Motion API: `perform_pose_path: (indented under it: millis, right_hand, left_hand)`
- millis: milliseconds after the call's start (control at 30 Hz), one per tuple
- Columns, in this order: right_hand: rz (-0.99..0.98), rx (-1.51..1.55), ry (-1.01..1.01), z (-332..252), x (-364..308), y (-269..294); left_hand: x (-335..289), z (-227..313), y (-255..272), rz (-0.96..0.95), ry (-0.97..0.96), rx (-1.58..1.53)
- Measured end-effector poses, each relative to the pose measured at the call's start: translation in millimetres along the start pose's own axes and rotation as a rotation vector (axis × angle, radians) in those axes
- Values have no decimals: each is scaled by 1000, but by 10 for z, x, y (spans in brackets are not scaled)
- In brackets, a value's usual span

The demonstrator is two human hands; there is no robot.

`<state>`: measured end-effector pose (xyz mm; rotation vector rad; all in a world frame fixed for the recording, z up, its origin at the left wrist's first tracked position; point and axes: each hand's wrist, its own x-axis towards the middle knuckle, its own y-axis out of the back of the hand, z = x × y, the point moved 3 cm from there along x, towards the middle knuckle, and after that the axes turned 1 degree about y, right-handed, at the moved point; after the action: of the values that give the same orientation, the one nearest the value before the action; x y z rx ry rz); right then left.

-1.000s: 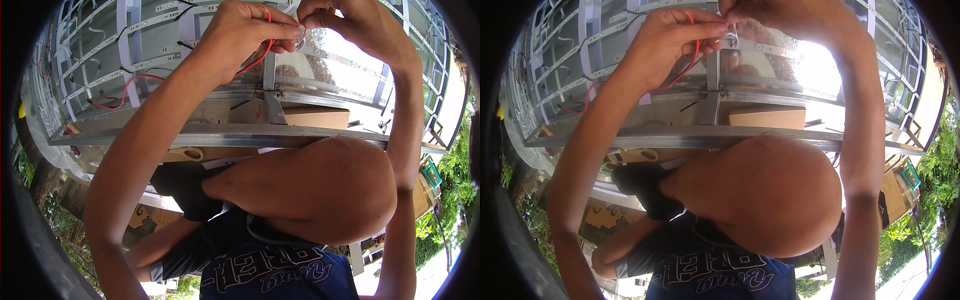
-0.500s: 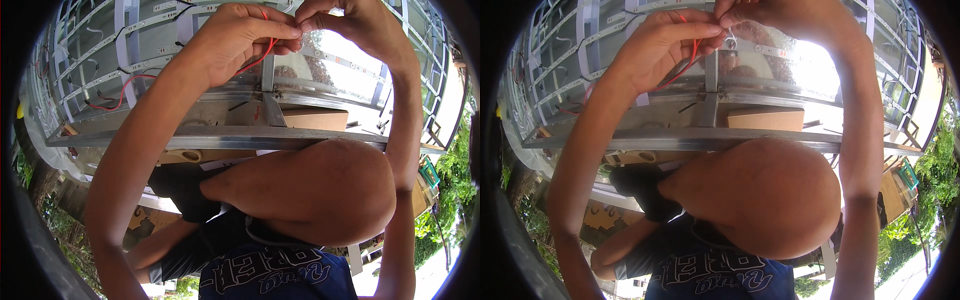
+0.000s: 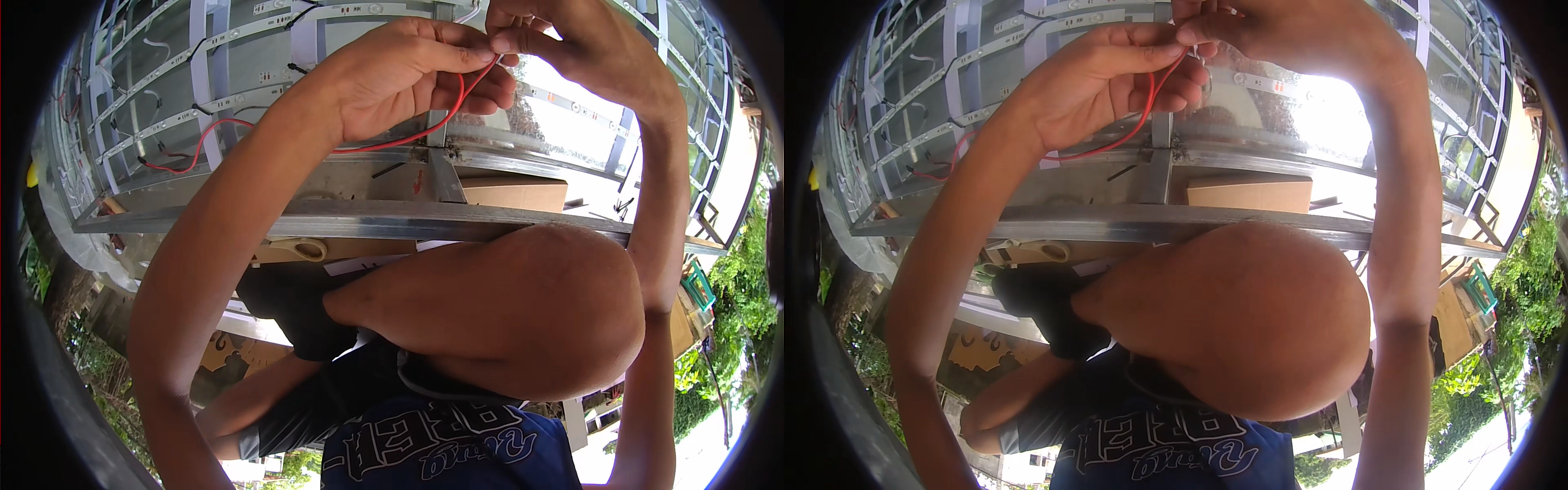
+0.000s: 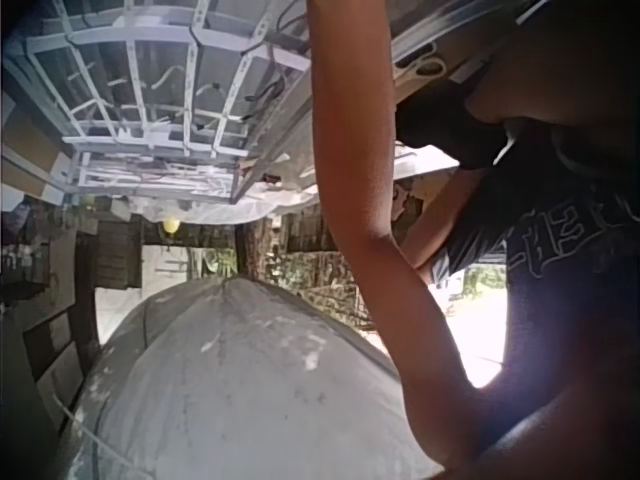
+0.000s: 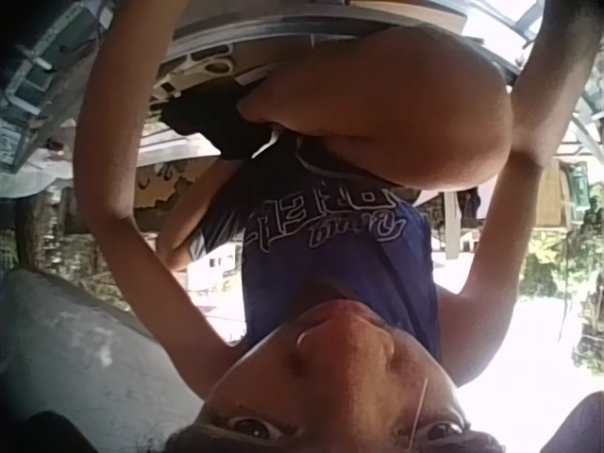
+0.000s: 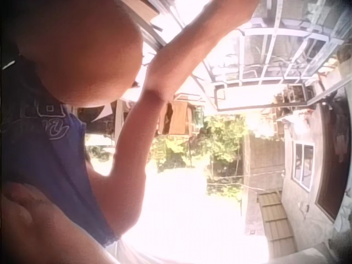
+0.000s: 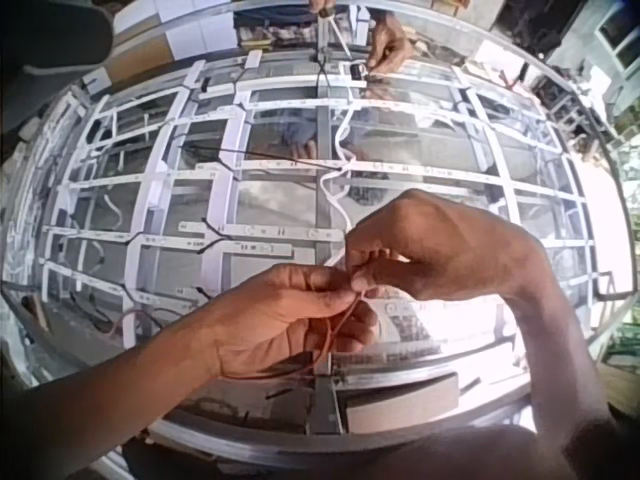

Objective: The person applies electrical tape to LED strips and connects wires to the strips inside a large metal frame, using scissors and tape.

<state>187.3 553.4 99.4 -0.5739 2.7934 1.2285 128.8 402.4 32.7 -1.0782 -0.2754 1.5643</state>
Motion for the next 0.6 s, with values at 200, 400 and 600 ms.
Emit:
perform_pose_path:
  millis: [200, 400, 600]
  right_hand:
    - [-118, 100, -165, 45, 29, -35]
    - [-82, -73, -160, 16, -5, -8]
    - [-186, 12, -420, 120, 31, 46]
  left_hand:
    - [32, 10, 17, 106, -36, 138]
    - [128, 21, -26, 258, -24, 190]
    - [127, 24, 44, 249, -33, 150]
